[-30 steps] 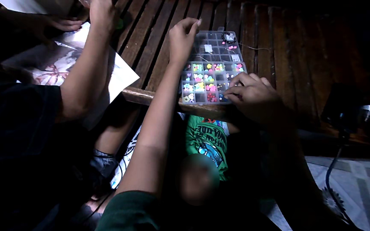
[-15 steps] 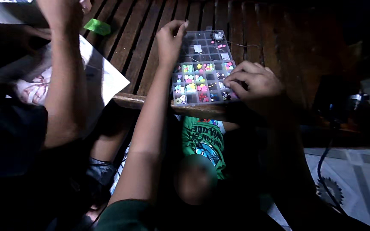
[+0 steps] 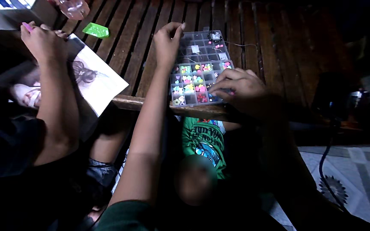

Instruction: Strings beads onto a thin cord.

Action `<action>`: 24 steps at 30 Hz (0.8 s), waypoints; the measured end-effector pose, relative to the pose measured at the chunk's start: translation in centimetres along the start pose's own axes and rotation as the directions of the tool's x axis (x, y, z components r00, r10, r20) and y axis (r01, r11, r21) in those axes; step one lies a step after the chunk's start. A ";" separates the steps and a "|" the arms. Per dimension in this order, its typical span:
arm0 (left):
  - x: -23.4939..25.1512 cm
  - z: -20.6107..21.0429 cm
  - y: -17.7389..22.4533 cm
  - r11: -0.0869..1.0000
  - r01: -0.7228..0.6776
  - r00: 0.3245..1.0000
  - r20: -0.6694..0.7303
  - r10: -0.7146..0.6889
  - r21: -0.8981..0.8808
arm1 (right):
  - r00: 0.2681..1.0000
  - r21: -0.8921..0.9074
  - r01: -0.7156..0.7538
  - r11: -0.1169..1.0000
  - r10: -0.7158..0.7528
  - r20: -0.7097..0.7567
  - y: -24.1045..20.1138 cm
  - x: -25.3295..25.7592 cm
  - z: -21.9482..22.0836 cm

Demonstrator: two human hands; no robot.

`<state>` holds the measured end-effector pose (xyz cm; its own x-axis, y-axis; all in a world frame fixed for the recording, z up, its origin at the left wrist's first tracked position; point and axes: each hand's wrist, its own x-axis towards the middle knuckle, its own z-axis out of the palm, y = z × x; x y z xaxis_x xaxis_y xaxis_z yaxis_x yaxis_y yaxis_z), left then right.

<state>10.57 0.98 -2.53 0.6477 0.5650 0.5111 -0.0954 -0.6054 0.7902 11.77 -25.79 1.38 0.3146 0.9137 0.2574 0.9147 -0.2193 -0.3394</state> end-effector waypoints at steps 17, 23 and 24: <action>0.0 -0.1 0.0 1.000 -0.007 1.000 0.017 0.007 0.011 | 0.976 -0.240 -0.051 0.969 0.099 0.193 -2.9 2.0 1.1; -0.1 0.0 -0.1 1.000 -0.014 1.000 0.002 0.014 0.009 | 0.984 -0.290 -0.039 0.956 0.086 0.154 -2.9 2.0 1.7; -0.1 0.0 -0.1 1.000 -0.012 1.000 0.004 0.012 0.006 | 0.984 -0.288 -0.036 0.957 0.084 0.155 -2.8 2.0 1.8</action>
<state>10.56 0.97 -2.61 0.6499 0.5553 0.5189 -0.0986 -0.6154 0.7820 9.37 -22.75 1.25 0.3472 0.9340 0.0848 0.9369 -0.3416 -0.0739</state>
